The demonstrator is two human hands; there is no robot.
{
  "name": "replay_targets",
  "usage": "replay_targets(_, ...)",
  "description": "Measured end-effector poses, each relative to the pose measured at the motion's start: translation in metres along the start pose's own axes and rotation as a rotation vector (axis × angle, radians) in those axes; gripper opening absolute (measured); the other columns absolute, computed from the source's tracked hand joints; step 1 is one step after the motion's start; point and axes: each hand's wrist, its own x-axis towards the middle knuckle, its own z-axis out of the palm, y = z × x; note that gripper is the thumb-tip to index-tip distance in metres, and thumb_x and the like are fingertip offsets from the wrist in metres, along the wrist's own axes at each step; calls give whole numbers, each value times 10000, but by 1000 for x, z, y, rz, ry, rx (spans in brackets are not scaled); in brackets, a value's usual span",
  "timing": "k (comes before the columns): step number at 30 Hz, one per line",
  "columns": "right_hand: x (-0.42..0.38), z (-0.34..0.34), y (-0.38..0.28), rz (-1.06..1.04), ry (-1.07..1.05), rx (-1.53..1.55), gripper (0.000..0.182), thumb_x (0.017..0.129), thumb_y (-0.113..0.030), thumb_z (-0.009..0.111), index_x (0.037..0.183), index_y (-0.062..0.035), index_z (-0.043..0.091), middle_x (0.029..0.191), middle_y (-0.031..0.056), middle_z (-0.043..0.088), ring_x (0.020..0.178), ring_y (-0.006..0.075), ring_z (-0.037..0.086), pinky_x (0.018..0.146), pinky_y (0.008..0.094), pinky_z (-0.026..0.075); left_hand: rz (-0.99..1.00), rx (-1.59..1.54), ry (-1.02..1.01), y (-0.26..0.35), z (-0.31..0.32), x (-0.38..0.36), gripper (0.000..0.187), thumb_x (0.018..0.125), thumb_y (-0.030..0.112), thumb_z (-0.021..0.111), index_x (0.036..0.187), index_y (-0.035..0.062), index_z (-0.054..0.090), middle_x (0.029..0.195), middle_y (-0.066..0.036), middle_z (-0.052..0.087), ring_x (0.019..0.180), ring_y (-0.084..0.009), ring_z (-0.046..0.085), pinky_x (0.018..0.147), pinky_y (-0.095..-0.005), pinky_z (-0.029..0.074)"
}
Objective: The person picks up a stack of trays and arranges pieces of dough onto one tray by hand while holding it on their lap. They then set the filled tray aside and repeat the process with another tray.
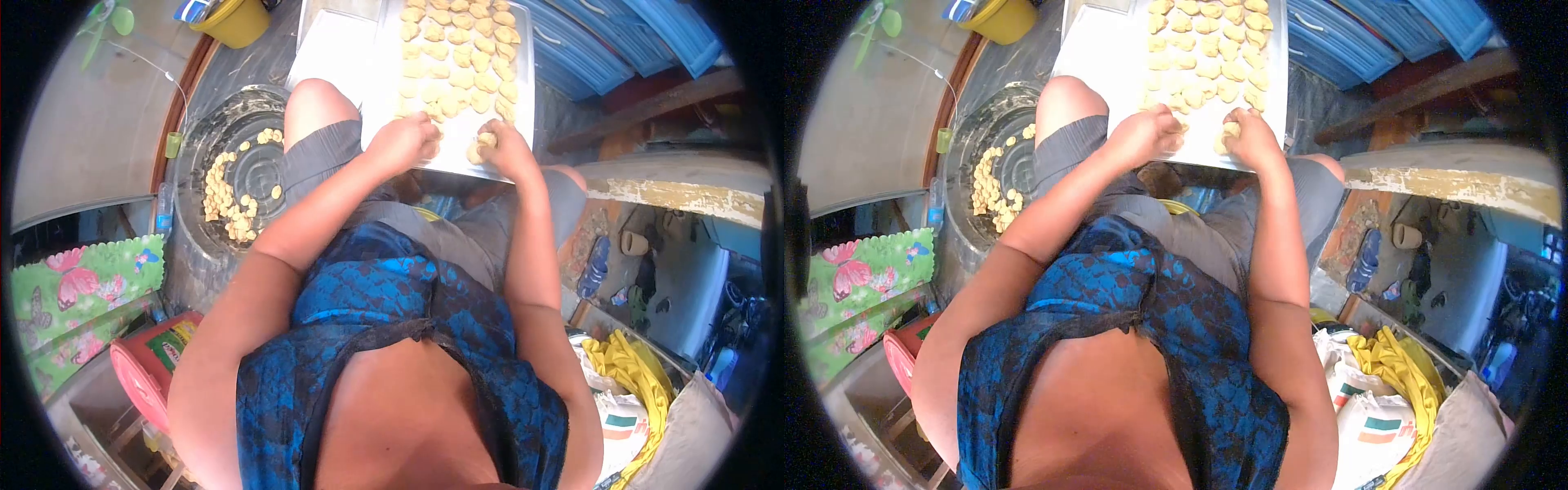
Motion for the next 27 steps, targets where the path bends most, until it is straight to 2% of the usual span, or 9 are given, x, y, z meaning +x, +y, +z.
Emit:
replay_targets(4,-1,14,1,102,82,164,303,680,-112,686,954,-18,595,917,191,616,901,288,605,796,352,472,-52,42,199,-4,-9,45,186,741,165,590,894,73,641,913,-144,596,824,-326,606,719,-416,486)
replay_targets(6,-2,22,-18,347,138,699,296,721,-69,691,979,7,569,857,146,614,838,191,605,720,291,486,-183,219,-71,-9,-8,71,230,740,162,624,948,65,643,959,-140,613,879,-310,606,769,-415,476)
replay_targets(7,-2,27,-23,306,189,801,295,749,-39,681,1006,17,548,834,99,604,754,131,586,639,250,483,-174,217,-70,-6,-9,76,230,740,162,624,948,65,643,959,-140,613,879,-310,606,769,-415,476)
replay_targets(12,-3,34,-11,123,442,855,331,724,-62,705,1008,18,554,878,98,596,722,136,575,640,247,472,-155,229,-132,3,-10,88,246,736,168,630,965,81,646,904,-129,654,872,-294,621,743,-396,483)
replay_targets(14,-15,15,-15,280,119,560,320,707,-78,714,980,9,572,870,110,604,726,146,584,658,256,471,-165,185,-70,1,-9,83,246,739,169,628,968,79,647,902,-129,655,862,-294,623,741,-395,485)
replay_targets(15,-18,19,-13,280,118,563,320,707,-78,714,980,9,572,870,110,604,726,146,584,658,256,471,-173,134,-5,0,-8,81,247,743,170,626,970,78,647,900,-129,657,852,-294,625,740,-393,486)
replay_targets(17,-26,26,-10,-82,103,287,305,690,-110,722,937,0,581,820,125,629,690,196,607,640,293,481,-184,113,4,3,-13,74,247,747,165,622,977,78,648,899,-129,658,847,-295,626,739,-387,488)
replay_targets(22,-24,42,-37,97,211,334,304,679,-160,735,875,-6,561,813,154,625,760,282,615,693,365,482,-222,9,-97,-1,-20,65,254,750,146,618,994,83,649,885,-127,660,830,-291,629,744,-360,490)
replay_targets(27,-11,49,-35,24,259,206,244,703,-130,697,853,-13,544,827,169,609,781,354,588,709,397,475,-301,-378,126,-6,-25,52,222,808,143,629,985,10,634,828,-87,653,772,-144,603,715,-276,481)
